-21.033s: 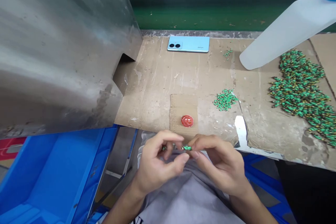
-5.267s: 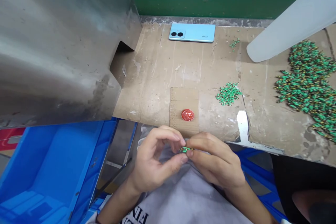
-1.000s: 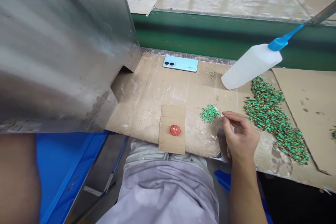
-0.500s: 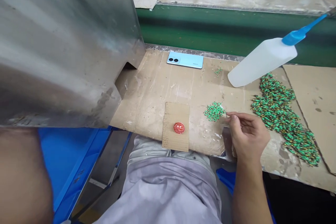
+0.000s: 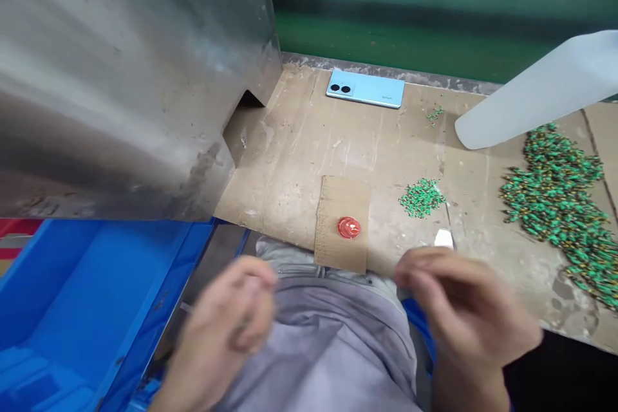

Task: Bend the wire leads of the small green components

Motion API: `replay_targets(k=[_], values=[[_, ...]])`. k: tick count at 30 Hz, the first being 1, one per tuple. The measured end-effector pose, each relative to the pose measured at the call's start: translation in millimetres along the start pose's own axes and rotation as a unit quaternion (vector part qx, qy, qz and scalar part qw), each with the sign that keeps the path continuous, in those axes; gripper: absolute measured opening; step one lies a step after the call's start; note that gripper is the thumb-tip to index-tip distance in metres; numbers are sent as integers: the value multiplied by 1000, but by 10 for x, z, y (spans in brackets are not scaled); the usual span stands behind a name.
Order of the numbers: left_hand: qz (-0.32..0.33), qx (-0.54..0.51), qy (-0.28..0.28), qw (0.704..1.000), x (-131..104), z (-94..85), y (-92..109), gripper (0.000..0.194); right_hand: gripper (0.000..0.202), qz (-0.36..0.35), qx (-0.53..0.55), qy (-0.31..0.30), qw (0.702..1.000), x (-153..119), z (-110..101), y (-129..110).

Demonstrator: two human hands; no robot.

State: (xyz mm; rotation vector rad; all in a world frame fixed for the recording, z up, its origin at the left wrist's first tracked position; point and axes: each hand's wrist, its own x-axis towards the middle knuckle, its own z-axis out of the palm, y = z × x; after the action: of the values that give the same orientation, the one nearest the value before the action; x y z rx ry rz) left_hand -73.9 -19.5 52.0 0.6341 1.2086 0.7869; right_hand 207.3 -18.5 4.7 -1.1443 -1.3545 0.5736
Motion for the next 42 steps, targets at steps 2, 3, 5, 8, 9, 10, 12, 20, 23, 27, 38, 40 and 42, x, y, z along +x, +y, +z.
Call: replay_targets(k=[2, 3, 5, 8, 9, 10, 12, 20, 23, 27, 38, 40, 42], values=[[-51, 35, -122, 991, 178, 147, -123, 31, 29, 23, 22, -132, 991, -92, 160, -138], [-40, 45, -160, 985, 244, 218, -168, 34, 29, 41, 39, -166, 985, -127, 227, -172], [-5, 82, -174, 981, 318, 329, -215, 36, 27, 104, 81, -178, 975, -174, 323, -187], [39, 141, -147, 978, 328, 401, -201, 29, 19, 202, 154, -128, 959, -203, 367, -158], [51, 159, -152, 974, 323, 409, -187, 27, 16, 222, 174, -120, 952, -205, 365, -152], [66, 178, -162, 968, 322, 415, -174, 26, 12, 236, 188, -122, 946, -206, 360, -149], [99, 215, -181, 955, 330, 426, -155, 21, 5, 248, 199, -142, 938, -203, 351, -154], [142, 196, -173, 955, 374, 450, -179, 13, 4, 184, 134, -171, 959, -181, 325, -142], [110, 132, -176, 969, 378, 456, -192, 15, 15, 102, 67, -164, 979, -144, 315, -126], [51, 39, -209, 976, 405, 504, -173, 22, 22, 32, 29, -145, 988, -82, 338, -122], [-64, -105, -190, 974, 518, 572, -251, 35, 18, 71, -6, -131, 989, -164, 341, -64], [-75, -142, -175, 971, 524, 575, -235, 38, 17, 81, -8, -126, 989, -180, 332, -55], [-73, -168, -159, 970, 526, 578, -212, 38, 17, 86, -11, -125, 988, -185, 326, -53]])
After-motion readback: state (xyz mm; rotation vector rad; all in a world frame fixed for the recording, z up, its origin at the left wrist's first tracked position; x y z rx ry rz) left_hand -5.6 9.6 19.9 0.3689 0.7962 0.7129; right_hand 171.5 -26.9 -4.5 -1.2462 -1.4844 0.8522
